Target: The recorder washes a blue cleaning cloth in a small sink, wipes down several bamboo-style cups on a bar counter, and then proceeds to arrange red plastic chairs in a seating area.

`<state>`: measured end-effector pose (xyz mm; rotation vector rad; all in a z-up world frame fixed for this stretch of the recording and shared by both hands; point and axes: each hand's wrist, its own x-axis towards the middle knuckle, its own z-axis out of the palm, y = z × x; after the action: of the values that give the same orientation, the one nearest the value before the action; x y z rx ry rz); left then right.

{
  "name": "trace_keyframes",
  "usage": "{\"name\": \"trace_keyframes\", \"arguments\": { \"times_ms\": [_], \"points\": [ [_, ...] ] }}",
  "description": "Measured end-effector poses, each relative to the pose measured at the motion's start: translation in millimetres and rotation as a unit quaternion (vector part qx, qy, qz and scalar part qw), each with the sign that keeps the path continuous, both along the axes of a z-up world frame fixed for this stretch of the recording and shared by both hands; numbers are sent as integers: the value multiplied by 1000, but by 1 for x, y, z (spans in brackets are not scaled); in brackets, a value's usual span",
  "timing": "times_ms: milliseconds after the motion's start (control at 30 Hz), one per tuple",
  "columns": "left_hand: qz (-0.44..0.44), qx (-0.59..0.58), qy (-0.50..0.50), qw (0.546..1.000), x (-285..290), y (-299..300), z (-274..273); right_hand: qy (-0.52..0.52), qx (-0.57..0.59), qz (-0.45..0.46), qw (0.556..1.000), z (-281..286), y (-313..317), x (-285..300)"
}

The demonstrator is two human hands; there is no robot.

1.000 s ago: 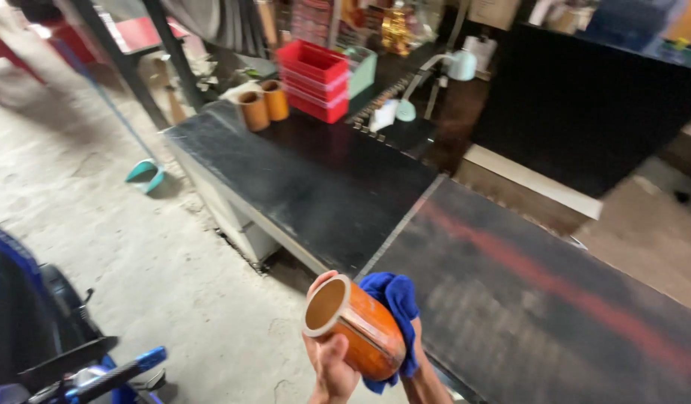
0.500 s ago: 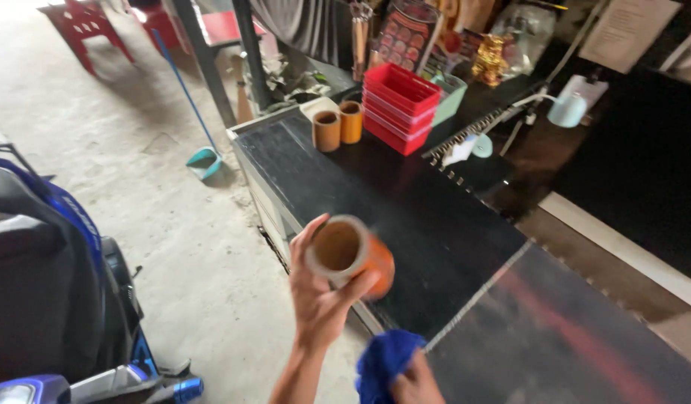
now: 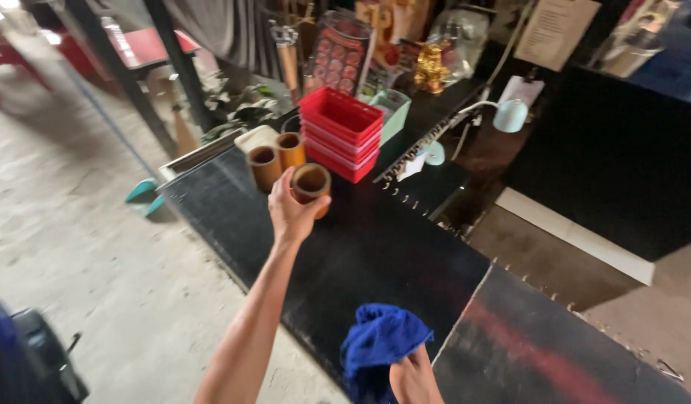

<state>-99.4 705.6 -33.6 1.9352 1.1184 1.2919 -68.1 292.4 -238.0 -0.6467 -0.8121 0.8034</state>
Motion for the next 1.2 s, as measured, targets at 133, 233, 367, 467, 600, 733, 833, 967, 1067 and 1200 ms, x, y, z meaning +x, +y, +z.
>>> {"name": "trace_keyframes", "arguments": {
  "times_ms": [133,233,367,467,600,733,833,967,1067,1200],
  "points": [
    [-5,-12,27,1000,17,42,-22,-48,-99,-59,992,121,109,33],
    [-16,24,10,1000,26,63,-37,-71,-148,-92,982,158,180,49],
    [-29,44,-42,998,19,75,-25,-67,-202,-113,971,176,254,50],
    [-52,9,-56,997,13,81,-22,-51,-206,-123,969,194,288,35],
    [-89,-17,-54,994,10,101,-29,1,-207,-104,973,195,314,16],
    [-114,26,-55,992,4,101,-20,-30,-244,-149,958,160,330,22],
    [-86,130,-17,988,-7,82,-7,-74,-201,-134,968,165,325,28],
    [-345,-198,-113,911,-25,46,-10,-55,-233,-112,965,190,295,25],
    [-504,-460,-142,717,-33,32,-17,18,-190,-119,974,196,278,32],
    [-627,-331,-121,694,-28,6,19,12,-122,-123,985,206,240,45]
  ]
}}
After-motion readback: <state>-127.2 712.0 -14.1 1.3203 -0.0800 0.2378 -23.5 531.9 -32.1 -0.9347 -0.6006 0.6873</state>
